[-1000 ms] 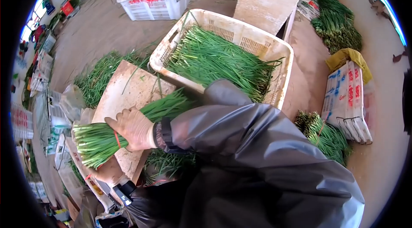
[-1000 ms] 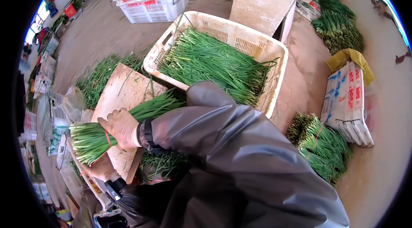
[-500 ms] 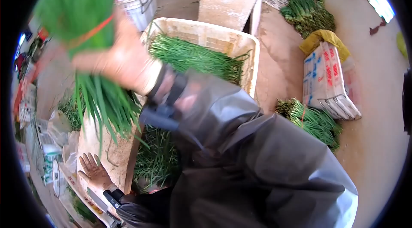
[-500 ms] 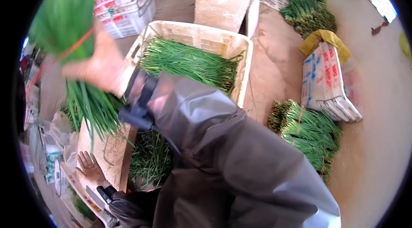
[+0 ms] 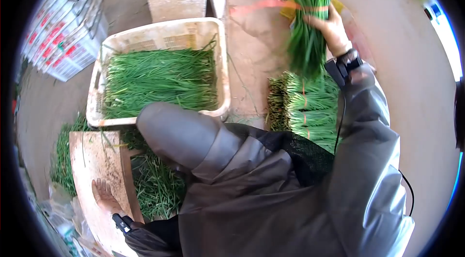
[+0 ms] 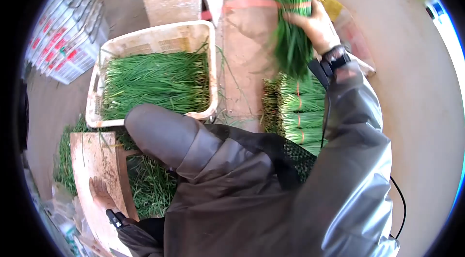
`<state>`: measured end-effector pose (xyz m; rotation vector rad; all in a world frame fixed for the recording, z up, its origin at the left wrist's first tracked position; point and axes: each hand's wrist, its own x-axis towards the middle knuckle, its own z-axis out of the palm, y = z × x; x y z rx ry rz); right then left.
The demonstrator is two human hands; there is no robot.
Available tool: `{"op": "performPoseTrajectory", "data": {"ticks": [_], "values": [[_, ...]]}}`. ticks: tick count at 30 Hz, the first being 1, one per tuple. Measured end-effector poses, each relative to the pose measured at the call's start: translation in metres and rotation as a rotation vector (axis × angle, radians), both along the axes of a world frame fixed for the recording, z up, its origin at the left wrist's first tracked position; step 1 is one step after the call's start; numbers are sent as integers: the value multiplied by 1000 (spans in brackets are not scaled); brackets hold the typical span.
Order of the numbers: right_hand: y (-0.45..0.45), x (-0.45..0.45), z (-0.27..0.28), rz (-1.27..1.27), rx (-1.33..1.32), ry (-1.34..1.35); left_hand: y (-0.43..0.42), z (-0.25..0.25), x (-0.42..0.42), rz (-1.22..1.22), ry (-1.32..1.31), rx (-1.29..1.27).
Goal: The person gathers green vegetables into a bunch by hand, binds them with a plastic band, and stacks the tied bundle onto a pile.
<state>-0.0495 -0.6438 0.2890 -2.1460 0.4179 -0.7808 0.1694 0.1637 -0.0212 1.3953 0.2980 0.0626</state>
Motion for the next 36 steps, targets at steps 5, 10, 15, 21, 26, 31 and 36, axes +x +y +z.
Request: {"op": "performPoseTrajectory", "data": {"ticks": [5, 10, 15, 21, 26, 31, 36], "values": [[-47, -163, -101, -215, 134, 439, -82, -36, 9, -527, -117, 725], [14, -294, -211, -364, 634, 678, -120, -73, 14, -1069, -25, 1035], [94, -345, -315, -463, 848, 682, -138, -78, 34, -1260, 321, 1019], [122, -319, -338, -363, 900, 663, -161, -22, 31, -1346, 468, 1185], [119, -317, -355, -428, 885, 670, -129, -58, 44, -1488, 610, 1177], [105, -339, -315, -435, 1227, 398, -133, -23, 24, -1386, 595, 1188], [56, -421, -277, -509, 1295, 444, -123, -29, 25, -1439, 541, 1356]]}}
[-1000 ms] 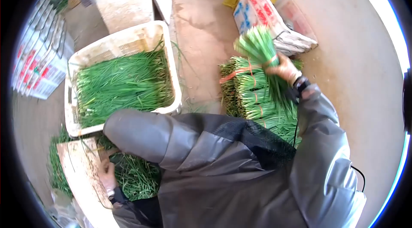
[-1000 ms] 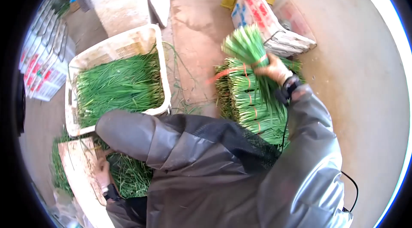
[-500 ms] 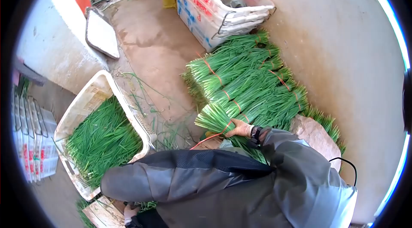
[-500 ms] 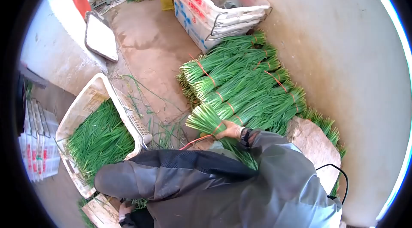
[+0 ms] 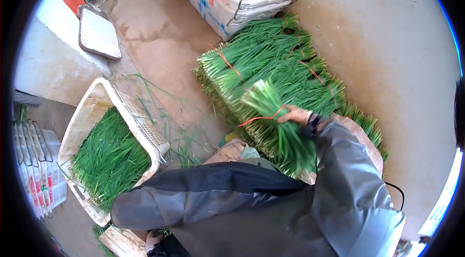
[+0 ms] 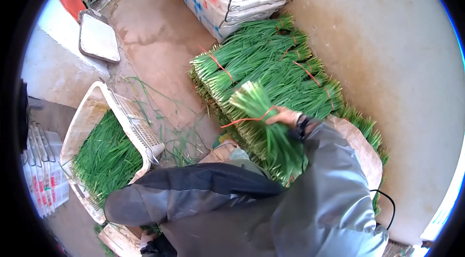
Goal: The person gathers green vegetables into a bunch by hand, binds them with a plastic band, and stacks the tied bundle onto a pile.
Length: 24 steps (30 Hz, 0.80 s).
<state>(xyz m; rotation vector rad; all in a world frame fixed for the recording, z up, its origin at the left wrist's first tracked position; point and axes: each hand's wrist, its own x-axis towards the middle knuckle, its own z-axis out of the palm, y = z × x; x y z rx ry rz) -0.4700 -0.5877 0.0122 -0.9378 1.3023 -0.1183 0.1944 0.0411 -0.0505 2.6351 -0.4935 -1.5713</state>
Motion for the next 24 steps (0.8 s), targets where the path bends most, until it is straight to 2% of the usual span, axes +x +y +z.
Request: {"op": "performPoseTrajectory", "data": {"ticks": [4, 6, 9, 12, 13, 16, 17, 18, 20, 22, 24], "values": [[-45, -95, 11, 89, -50, 193, -12, 20, -14, 88, 37, 8], [-49, -130, 21, 18, -92, 210, -13, 21, -19, 160, 47, -39], [-46, -164, 36, 16, -117, 452, -10, 23, -20, 92, 24, -28], [-45, -197, 26, 266, -87, 597, -15, 30, -24, 82, 16, -20], [-44, -200, 24, 352, 27, 424, -17, 32, -25, 88, 16, -17], [-45, -181, 16, 925, 320, 520, -17, 33, -25, 48, -35, 18], [-36, -193, -20, 1037, 364, 493, -15, 33, -26, 45, -42, 7], [-32, -160, -20, 1186, 555, 410, -13, 33, -26, 42, -49, -6], [-12, -129, -50, 1482, 541, 325, -9, 29, -27, 45, -75, -18], [16, -150, -118, 1492, 354, 321, -5, 29, -27, 54, -115, -5], [27, -97, -96, 1531, 245, 300, 10, 15, -19, 87, -115, -80]]}}
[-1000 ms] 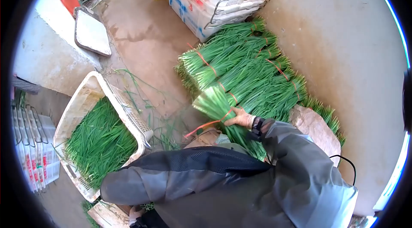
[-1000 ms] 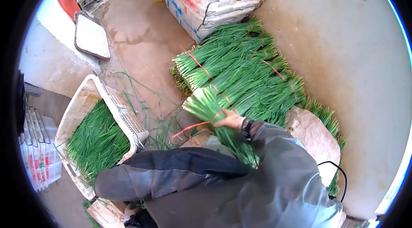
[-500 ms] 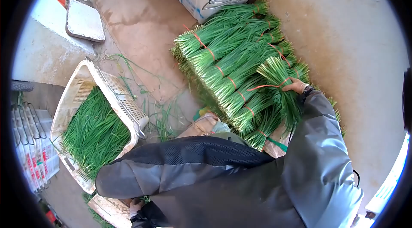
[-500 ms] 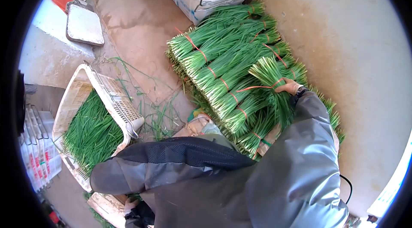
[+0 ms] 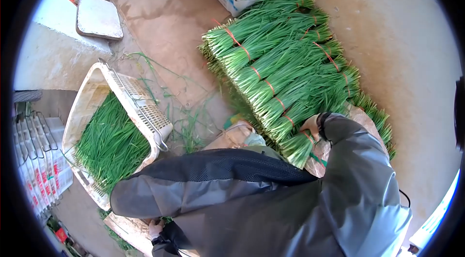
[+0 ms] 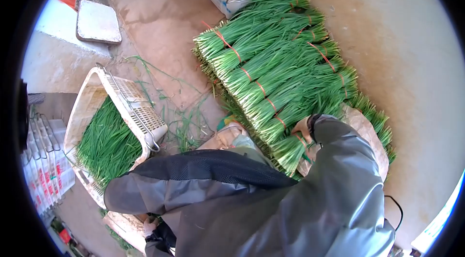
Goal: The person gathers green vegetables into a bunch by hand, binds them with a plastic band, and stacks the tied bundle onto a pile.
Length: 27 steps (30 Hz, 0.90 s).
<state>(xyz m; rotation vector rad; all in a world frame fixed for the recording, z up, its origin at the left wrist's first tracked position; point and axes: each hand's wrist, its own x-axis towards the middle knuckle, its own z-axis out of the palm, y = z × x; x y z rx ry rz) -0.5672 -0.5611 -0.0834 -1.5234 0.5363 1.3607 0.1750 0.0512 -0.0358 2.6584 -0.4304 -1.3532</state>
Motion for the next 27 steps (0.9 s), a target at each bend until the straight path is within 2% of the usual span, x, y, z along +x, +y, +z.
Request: {"op": "performPoseTrajectory", "data": {"ticks": [2, 4, 7, 10, 11, 14, 18, 22, 24, 26, 27], "values": [[26, 4, -22, 71, -329, -205, 11, 1, -2, 45, 0, -60], [29, 12, -28, 155, -396, 32, 11, 1, -3, 101, -3, -122], [36, -10, -41, 184, -525, -128, 8, 7, 0, 22, -55, -26], [19, 2, -33, 179, -364, -165, -1, 2, -3, 4, -80, -63], [9, 9, -29, 118, -253, -66, -5, 8, -5, -11, -95, -59], [-9, -18, -59, -52, -137, -93, -4, 0, 2, -88, -142, -48], [-1, -11, -45, 25, -320, 7, 2, 5, 0, -80, -161, -20], [7, -3, -39, 111, -354, 22, -4, 10, -5, -22, -144, -31], [14, -15, -47, 119, -424, -50, -6, 11, -4, -31, -147, -53], [13, -13, -38, 169, -462, -238, -1, 7, -3, -81, -185, -77], [15, -11, -33, 200, -488, -323, -2, 8, -5, -6, -168, -94]]}}
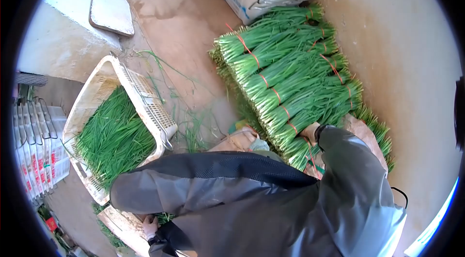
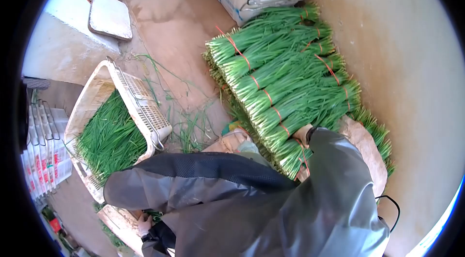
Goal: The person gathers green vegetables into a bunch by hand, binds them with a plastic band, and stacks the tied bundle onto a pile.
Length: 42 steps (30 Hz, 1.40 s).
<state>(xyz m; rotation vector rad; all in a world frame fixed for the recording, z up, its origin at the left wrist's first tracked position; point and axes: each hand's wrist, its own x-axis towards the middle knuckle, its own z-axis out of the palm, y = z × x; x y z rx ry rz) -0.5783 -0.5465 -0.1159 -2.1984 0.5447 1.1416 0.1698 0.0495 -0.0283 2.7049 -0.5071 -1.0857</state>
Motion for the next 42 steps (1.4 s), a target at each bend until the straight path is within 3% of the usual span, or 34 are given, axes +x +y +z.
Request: {"op": "performPoseTrajectory", "data": {"ticks": [3, 5, 7, 11, 12, 14, 17, 19, 22, 26, 32, 34, 35, 37, 39, 42], "values": [[21, 13, 21, -9, -126, 105, 12, -10, 1, -53, -80, 44], [41, 3, 17, -46, -276, -63, 14, -8, -1, 37, -49, 10], [49, 17, 22, -50, -321, 48, 15, -4, -5, 46, -61, 11], [30, 29, 16, -65, -95, 269, 13, -5, -5, 25, -95, 78], [36, -10, -29, 54, -315, -246, 9, -5, -7, 30, -94, 63], [16, 6, -15, 55, -170, -66, 12, -3, -8, 74, -111, 42], [-7, 40, -9, 87, -147, -40, -6, 24, -25, 45, -219, -5], [-24, 76, -5, 85, -152, -58, -4, 23, -33, 170, -221, -32], [-45, 154, -3, 92, -172, -92, -12, 50, -51, 77, -371, -33], [-71, 269, -3, 182, -186, -193, 16, 41, -67, 150, -431, -38], [-63, 434, 30, 292, -199, -508, 45, 50, -100, 301, -540, -83], [-49, 493, 49, 224, -169, -715, 50, 69, -115, 345, -560, -94], [-67, 522, -6, -120, 97, -893, 51, 83, -121, 366, -568, -91], [-39, 580, 30, -138, 114, -1137, 62, 91, -132, 410, -581, -104], [3, 623, 75, 44, -9, -1450, 78, 85, -141, 426, -625, -128], [47, 664, 111, 308, -126, -1324, 88, 96, -152, 506, -667, -135]]}}
